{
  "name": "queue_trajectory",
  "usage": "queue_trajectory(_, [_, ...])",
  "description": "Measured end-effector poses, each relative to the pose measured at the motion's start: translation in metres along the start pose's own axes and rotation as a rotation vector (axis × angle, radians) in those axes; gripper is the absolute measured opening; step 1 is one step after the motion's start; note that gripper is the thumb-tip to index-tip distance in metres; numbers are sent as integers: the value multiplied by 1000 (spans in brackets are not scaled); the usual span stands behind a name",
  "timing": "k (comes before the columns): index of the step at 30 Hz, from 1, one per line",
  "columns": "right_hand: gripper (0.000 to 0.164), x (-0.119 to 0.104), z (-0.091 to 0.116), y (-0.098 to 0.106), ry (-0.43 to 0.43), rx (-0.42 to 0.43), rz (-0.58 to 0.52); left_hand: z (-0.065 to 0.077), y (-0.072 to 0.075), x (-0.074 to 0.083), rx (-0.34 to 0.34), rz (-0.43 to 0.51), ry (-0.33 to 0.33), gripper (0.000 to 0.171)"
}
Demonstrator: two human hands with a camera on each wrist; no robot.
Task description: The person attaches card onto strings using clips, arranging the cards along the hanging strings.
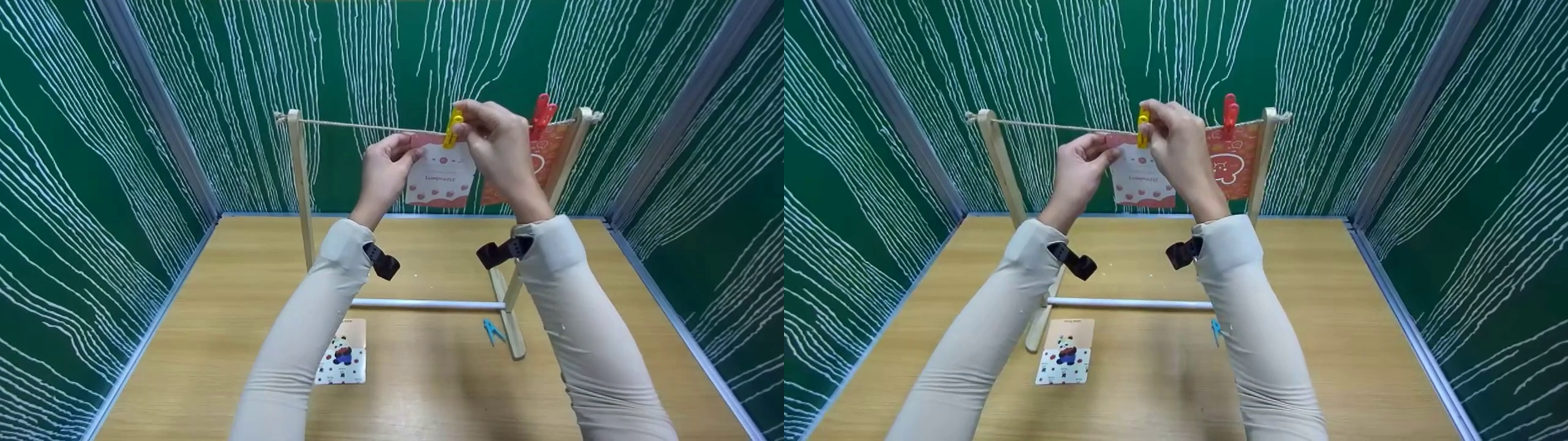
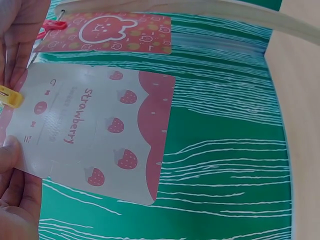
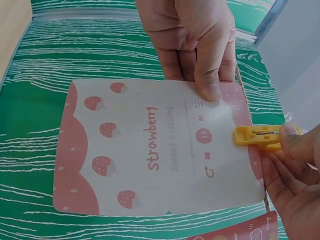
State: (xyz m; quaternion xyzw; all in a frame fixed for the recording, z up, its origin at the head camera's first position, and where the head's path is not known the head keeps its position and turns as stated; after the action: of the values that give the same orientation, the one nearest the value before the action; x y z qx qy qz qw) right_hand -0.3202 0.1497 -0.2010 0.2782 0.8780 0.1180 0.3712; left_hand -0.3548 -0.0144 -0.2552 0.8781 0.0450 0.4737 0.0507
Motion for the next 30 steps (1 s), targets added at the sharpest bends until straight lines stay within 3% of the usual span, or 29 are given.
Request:
queue_trajectory(18, [30, -2, 1, -2, 30, -39, 39, 2, 0, -2, -8, 16, -9, 26])
queue_trajectory(30, [36, -1, 4, 1, -7, -67, 17, 4, 0, -2, -12, 3, -31, 27])
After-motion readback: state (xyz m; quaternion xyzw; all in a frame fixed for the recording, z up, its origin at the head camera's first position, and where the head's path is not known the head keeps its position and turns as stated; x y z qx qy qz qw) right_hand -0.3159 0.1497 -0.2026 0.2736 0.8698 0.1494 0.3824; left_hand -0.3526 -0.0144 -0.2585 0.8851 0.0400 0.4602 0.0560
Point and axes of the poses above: each hand's wrist, its own z-axis away from the middle knuckle, its own y-axis out of the back of the hand, x = y × z, the point moved 3 cm from there along -z, towards the middle knuckle, and after that the axes turned 5 degrees about -y, right-handed, at the moved point
